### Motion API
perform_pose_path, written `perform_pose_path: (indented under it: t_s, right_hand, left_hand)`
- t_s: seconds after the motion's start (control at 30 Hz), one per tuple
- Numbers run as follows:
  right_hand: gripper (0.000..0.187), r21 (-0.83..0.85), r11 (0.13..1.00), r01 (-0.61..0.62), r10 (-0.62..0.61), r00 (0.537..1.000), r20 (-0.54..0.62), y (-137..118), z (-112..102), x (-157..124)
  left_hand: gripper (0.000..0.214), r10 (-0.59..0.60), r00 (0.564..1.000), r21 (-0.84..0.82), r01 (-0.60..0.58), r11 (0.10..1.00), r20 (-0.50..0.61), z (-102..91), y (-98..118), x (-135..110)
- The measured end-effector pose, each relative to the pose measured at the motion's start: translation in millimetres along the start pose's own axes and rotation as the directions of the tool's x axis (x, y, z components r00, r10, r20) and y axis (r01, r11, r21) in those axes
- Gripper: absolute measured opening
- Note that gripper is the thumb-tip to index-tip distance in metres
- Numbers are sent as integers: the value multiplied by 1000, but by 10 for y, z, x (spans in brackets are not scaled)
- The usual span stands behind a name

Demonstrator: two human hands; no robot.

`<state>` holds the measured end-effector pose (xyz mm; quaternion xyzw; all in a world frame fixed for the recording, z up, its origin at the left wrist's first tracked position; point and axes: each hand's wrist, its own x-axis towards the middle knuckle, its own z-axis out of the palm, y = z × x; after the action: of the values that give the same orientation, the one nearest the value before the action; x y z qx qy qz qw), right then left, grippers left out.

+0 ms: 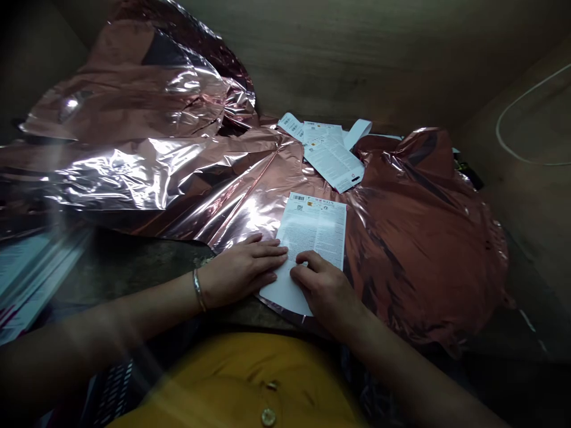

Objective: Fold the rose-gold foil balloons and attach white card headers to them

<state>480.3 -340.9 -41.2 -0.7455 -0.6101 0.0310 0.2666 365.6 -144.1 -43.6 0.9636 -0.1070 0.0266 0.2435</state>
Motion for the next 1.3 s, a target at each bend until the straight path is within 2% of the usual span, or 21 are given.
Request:
perform_pose_path:
  t_s: [0.13,0.33,0.5,0.67,0.8,0.93,1.07,1.3]
  right_hand:
    - [19,-3,999,-48,48,999,-19,28,12,-5]
    - [21,-5,999,38,-38,999,30,52,-19,-63]
    - [23,19,999,-39,39,999,28,71,-15,-15]
    - [23,35,999,4,-8,994,113,77,-42,7]
    - [18,120,993,-14,-4,989,151,120,-115,-1]
    - [16,104,994,-16,-4,981,193,155,-147,131]
    - [14,121,993,11,-42,967,251,184,-154,267]
    - [18,118,991,55,-89,947,309,202,-84,326]
  left_hand:
    - [36,2,1000,7,-2,1000,10,-8,-2,9]
    - [37,-6,1000,9,6,1000,13,1,-3,2]
    - [36,-2,1000,7,2,1000,0,6,-4,0]
    - [36,5,1000,-4,-5,1000,-6,7,-10,4]
    - [37,11,1000,-3,-11,1000,-2,17,-22,3]
    - [36,13,1000,-5,-13,1000,-11,11,-21,6]
    - [36,25,1000,-4,-25,1000,-15,0,-21,11]
    - [36,34,999,-1,-34,999,-27,-3,-22,15]
